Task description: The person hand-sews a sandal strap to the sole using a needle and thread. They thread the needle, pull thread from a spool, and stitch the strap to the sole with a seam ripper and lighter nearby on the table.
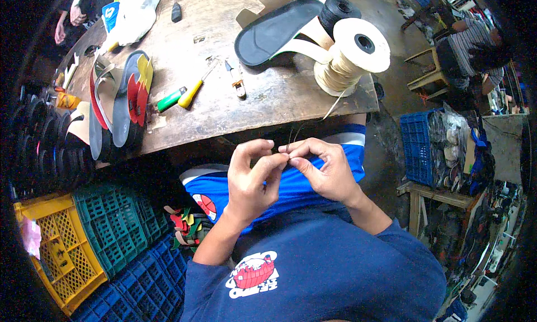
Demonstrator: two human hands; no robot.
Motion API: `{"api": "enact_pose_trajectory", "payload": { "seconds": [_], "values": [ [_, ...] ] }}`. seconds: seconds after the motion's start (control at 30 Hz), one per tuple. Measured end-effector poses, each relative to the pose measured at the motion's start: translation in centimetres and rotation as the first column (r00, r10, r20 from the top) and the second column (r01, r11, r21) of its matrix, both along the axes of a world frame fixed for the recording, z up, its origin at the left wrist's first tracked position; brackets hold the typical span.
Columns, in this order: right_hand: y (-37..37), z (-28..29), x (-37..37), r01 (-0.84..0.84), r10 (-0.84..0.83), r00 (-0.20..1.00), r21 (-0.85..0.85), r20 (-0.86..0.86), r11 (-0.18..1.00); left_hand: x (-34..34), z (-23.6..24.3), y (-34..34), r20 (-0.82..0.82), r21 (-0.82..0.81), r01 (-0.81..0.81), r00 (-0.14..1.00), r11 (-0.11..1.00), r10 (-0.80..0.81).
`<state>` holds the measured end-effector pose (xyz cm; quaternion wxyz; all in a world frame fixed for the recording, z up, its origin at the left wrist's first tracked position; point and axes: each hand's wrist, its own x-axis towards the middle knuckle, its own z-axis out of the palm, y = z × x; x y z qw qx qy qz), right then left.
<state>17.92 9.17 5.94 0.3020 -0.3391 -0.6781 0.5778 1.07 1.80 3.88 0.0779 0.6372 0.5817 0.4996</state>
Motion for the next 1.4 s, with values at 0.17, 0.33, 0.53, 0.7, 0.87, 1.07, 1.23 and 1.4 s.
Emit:
{"api": "enact_pose_trajectory", "payload": {
  "seconds": [0.17,0.33,0.53,0.7,0.87,1.07,1.23,1.4],
  "values": [
    [-1.4,1.9,0.0,0.019,-0.061,0.982,0.223,0.181,0.975,0.6,-0.3,-1.2,-0.182,0.212,-0.113,0.971,0.971,0.153],
    [-2.1,2.3,-0.5,0.039,-0.151,0.961,0.429,0.230,0.902,0.7,-0.3,-1.3,-0.180,0.185,-0.069,0.978,0.980,0.103],
    [-2.1,1.8,0.0,0.050,-0.202,0.948,0.510,0.248,0.859,0.3,0.1,-1.3,0.175,-0.314,0.245,0.964,0.917,-0.198],
    [-2.6,1.3,0.6,-0.022,-0.079,0.982,0.514,0.174,0.858,-3.6,1.1,-2.2,0.640,-0.430,0.810,0.585,0.399,-0.498],
    [-0.7,0.7,2.1,0.169,-0.338,0.912,0.537,0.233,0.827,-5.7,2.4,-4.0,0.882,-0.089,0.993,0.114,0.075,-0.458],
    [3.3,0.4,5.2,0.479,-0.536,0.843,0.392,0.043,0.785,-6.5,3.3,-5.3,-0.149,-0.959,-0.035,0.907,0.282,-0.393],
    [2.3,0.1,3.5,0.123,-0.154,0.932,-0.112,-0.329,0.986,-4.9,3.3,-3.9,-0.055,-0.655,0.093,0.984,0.750,-0.170],
    [-0.2,0.4,0.5,-0.018,-0.032,0.970,-0.200,-0.241,0.980,-0.2,1.6,-0.1,0.833,-0.213,0.546,0.535,0.810,-0.141]
  ]
}}
